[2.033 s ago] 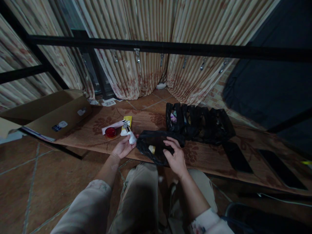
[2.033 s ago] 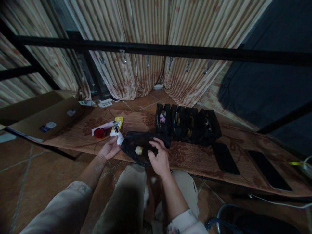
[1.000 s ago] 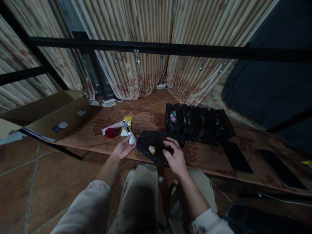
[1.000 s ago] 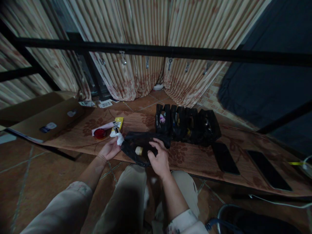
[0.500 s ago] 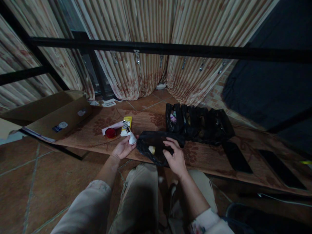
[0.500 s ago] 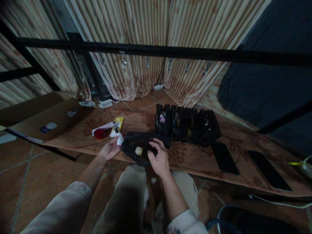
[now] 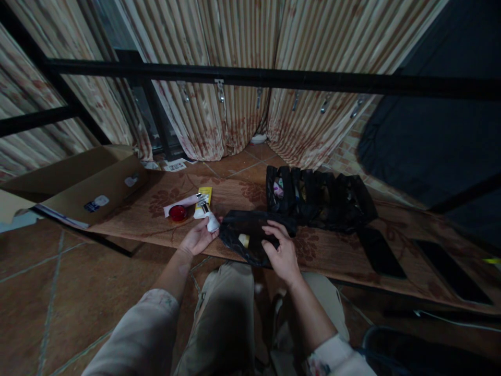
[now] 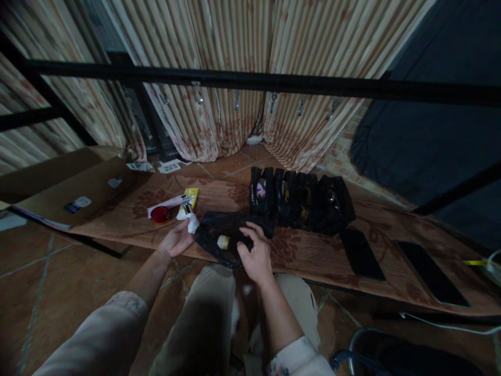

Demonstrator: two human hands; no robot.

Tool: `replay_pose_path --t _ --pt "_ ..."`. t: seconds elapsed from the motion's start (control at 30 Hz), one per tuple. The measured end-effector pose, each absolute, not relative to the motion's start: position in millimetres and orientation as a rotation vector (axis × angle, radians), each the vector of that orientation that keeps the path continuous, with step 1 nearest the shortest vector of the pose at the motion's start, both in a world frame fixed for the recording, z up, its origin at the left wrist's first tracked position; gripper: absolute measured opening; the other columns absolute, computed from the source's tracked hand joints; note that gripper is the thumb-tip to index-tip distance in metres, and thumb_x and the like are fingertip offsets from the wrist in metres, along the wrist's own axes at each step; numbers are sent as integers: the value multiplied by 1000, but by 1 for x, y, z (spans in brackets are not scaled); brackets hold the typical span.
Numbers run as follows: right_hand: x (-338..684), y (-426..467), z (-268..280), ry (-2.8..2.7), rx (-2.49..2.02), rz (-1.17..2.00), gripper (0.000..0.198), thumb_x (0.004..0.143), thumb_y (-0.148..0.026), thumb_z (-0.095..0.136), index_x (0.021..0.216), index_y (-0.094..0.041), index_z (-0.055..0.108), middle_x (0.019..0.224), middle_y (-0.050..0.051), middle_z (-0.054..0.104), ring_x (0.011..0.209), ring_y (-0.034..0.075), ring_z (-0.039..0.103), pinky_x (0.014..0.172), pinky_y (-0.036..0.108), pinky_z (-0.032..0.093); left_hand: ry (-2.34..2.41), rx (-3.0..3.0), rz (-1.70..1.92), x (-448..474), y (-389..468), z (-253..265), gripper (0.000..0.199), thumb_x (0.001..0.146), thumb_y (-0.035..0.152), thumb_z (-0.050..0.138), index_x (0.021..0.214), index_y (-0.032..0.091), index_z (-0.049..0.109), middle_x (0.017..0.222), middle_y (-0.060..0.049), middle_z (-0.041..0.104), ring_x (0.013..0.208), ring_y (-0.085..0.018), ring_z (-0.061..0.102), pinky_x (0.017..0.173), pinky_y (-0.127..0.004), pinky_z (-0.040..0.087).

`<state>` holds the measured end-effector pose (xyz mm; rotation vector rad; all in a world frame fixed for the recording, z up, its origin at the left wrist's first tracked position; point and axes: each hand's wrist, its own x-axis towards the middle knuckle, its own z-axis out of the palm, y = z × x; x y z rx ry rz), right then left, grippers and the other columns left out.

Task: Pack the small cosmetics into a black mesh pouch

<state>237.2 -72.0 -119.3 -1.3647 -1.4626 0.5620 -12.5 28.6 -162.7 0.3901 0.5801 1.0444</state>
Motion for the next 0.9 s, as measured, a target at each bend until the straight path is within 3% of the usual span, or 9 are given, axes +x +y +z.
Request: replay_pose_path --t 0.37,0.9 --pt "238 -72 -119 -1471 -1357 556 31 75 -17 56 104 -23 65 124 7 55 101 21 62 93 40 48 584 408 1045 -12 29 -162 24 95 19 37 98 13 60 79 -7 66 70 -14 64 69 -25 53" --pt "238 -71 -123 -1462 -1365 565 31 75 -17 57 104 -23 65 125 7 55 102 21 61 94 41 48 577 363 1041 -13 31 -165 23 95 21 41 104 13 60 93 -10 68 81 -15 66 73 -26 53"
